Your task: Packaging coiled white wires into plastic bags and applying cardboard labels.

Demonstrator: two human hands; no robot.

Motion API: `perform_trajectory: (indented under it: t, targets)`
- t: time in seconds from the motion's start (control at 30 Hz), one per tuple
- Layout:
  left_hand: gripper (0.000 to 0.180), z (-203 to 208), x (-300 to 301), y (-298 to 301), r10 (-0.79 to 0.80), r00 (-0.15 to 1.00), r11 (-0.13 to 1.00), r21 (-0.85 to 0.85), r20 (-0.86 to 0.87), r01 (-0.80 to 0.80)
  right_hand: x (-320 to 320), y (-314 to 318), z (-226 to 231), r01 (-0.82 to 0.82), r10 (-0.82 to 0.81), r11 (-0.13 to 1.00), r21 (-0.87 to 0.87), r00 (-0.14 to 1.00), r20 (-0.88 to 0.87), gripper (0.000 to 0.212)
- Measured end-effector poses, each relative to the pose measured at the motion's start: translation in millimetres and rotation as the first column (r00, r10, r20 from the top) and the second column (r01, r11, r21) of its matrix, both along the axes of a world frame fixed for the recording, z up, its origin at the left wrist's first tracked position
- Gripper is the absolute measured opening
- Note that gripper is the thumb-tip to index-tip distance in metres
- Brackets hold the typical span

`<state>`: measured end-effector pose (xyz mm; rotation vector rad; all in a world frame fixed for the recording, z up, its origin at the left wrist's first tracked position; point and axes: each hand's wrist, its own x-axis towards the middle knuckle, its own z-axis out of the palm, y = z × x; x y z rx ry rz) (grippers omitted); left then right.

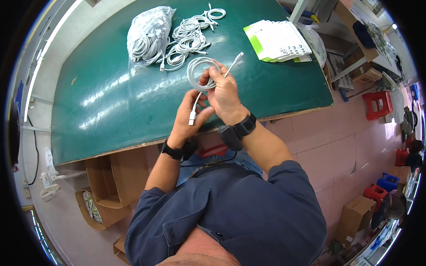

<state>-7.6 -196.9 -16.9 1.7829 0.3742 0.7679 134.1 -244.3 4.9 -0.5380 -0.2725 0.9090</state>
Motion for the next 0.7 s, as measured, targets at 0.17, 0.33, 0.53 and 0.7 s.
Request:
perform_trajectory:
  t: [0.17,0.33,0.53,0.7]
  targets:
    - [0.03,-2,-2,5,0.113,0.974,0.891,-0.454,0.198,-0.011,-19,-15,-17,-0.152,0.206,0.97,-0.19,0.929,0.307,0.027]
    - [0.033,3,-19,10,0.023,0.923,0.55,-0.776,0.383,0.308,-10,-33,-22,-0.372,0.498,0.86,-0.348,0.76,0.417,0.03]
    - [0.035,4,-40,18,-0.176,0.911,0.526,-0.746,0.374,0.408,-9,-42,-16,-0.503,0.58,0.813,-0.293,0.742,0.336,0.034]
    - [0.037,-4,-50,20,-0.329,0.891,0.512,-0.733,0.314,0.448,-14,-48,-20,-0.475,0.595,0.803,-0.361,0.68,0.428,0.038]
